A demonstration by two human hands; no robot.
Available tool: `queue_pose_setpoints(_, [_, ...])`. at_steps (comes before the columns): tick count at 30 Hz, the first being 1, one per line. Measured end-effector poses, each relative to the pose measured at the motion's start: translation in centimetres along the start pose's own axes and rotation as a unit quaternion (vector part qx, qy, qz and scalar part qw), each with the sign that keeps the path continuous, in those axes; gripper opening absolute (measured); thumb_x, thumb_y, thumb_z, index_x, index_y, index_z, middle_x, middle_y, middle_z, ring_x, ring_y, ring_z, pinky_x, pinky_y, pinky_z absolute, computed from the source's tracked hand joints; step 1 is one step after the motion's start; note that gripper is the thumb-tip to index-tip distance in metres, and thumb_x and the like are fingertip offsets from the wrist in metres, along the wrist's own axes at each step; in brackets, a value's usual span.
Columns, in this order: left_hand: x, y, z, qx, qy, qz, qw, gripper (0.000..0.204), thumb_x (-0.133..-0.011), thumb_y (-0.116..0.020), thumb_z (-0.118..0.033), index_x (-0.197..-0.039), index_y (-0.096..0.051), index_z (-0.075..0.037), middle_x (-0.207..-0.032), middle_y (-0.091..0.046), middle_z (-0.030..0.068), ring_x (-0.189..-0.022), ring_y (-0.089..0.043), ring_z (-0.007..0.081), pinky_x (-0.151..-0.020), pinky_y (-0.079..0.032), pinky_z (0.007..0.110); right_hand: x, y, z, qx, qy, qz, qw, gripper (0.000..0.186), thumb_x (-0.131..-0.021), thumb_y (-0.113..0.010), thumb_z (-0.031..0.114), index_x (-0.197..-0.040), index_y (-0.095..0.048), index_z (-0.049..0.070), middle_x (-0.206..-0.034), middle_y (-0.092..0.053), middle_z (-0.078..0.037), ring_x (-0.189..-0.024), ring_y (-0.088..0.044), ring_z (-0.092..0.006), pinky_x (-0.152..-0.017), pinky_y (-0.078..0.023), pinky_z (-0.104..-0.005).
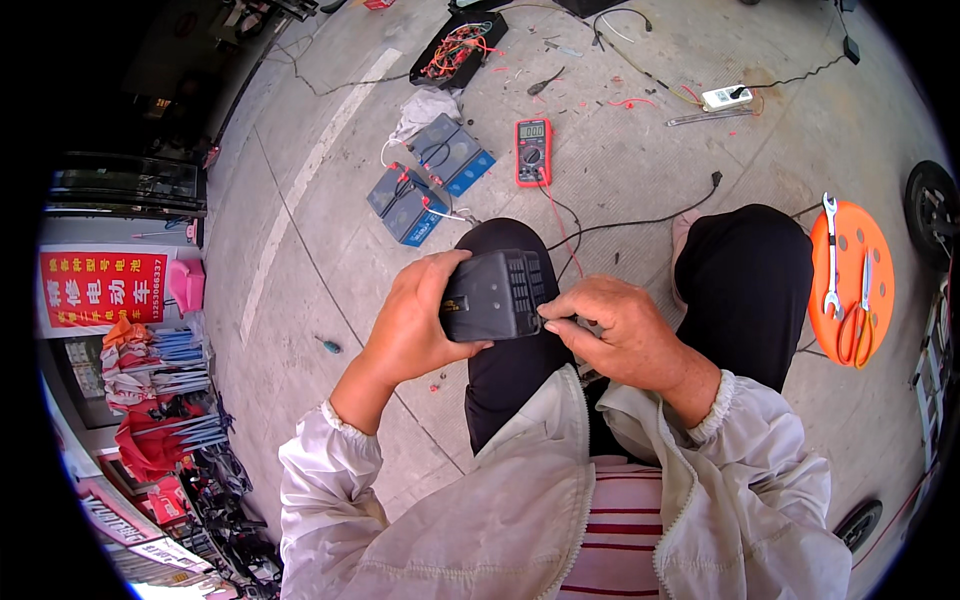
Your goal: The person sits on the ground and uses a multimeter to test connections on an open electronic device. They then use a wrench and scissors to strip and prepare wires, connect them to the device, and finally reassemble the device's casing.
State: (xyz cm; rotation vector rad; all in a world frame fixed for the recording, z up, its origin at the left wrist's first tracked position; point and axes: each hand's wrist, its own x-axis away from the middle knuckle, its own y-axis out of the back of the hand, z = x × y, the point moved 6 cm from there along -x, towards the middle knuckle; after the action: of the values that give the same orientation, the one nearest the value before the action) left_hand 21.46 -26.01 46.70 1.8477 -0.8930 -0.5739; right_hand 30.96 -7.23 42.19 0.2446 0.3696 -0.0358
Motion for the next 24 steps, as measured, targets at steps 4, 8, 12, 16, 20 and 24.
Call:
queue_pose_setpoints(4, [-0.1, 0.0, -0.2, -0.009, 0.006, 0.005, 1.0, 0.096, -0.052, -0.094, -0.019, -0.135, -0.049, -0.006, -0.122, -0.061, 0.0172, -0.116, -0.057, 0.0384, -0.101, -0.043, 0.044, 0.0, -0.1, 0.0, 0.003, -0.01, 0.018, 1.0, 0.012, -0.083, -0.072, 0.005, -0.096, -0.07, 0.004, -0.087, -0.069, -0.011, -0.082, -0.066, -0.0304, -0.073, -0.051, -0.04])
queue_pose_setpoints(8, [-0.2, -0.1, -0.6, -0.039, 0.007, 0.007, 0.999, 0.096, -0.05, -0.095, -0.019, -0.134, -0.05, -0.006, -0.122, -0.061, 0.0166, -0.116, -0.057, 0.0382, -0.101, -0.043, 0.045, 0.2, -0.1, -0.4, 0.026, -0.027, 0.031, 0.999, 0.01, -0.084, -0.069, 0.007, -0.093, -0.067, 0.005, -0.088, -0.068, -0.013, -0.085, -0.066, -0.0332, -0.073, -0.052, -0.0429])
queue_pose_setpoints(12, [-0.4, 0.2, -1.3, -0.066, -0.004, 0.004, 0.998, 0.099, -0.047, -0.096, -0.018, -0.134, -0.051, -0.006, -0.122, -0.062, 0.0156, -0.116, -0.057, 0.0385, -0.101, -0.044, 0.044, 0.3, 0.0, -0.5, 0.052, -0.02, 0.023, 0.998, 0.008, -0.085, -0.068, 0.009, -0.091, -0.066, 0.005, -0.085, -0.066, -0.013, -0.084, -0.065, -0.0335, -0.071, -0.051, -0.0444])
queue_pose_setpoints(16, [-0.4, 0.3, -2.1, -0.107, 0.006, 0.018, 0.994, 0.107, -0.051, -0.095, -0.023, -0.145, -0.045, -0.012, -0.123, -0.059, 0.0142, -0.111, -0.057, 0.0374, -0.099, -0.042, 0.044, 0.5, -0.2, -0.6, 0.102, -0.027, 0.024, 0.994, 0.006, -0.086, -0.066, 0.011, -0.089, -0.064, 0.006, -0.081, -0.064, -0.012, -0.082, -0.063, -0.0339, -0.07, -0.05, -0.0465])
queue_pose_setpoints(20, [-0.8, 0.2, -3.2, -0.169, 0.026, 0.062, 0.983, 0.117, -0.047, -0.096, -0.022, -0.15, -0.043, -0.019, -0.126, -0.058, 0.014, -0.113, -0.056, 0.0374, -0.098, -0.044, 0.045, 0.5, -0.1, -0.6, 0.119, -0.047, 0.027, 0.991, 0.006, -0.086, -0.064, 0.01, -0.088, -0.062, 0.005, -0.08, -0.064, -0.013, -0.082, -0.063, -0.0346, -0.07, -0.05, -0.0475])
queue_pose_setpoints(24, [-1.1, -0.3, -3.8, -0.208, 0.037, 0.083, 0.974, 0.118, -0.048, -0.096, -0.023, -0.152, -0.04, -0.021, -0.129, -0.055, 0.0148, -0.112, -0.056, 0.0377, -0.098, -0.044, 0.046, 0.7, 0.0, -1.2, 0.119, -0.075, 0.047, 0.989, 0.009, -0.084, -0.066, 0.007, -0.093, -0.066, 0.003, -0.086, -0.066, -0.015, -0.085, -0.063, -0.0355, -0.074, -0.051, -0.0458])
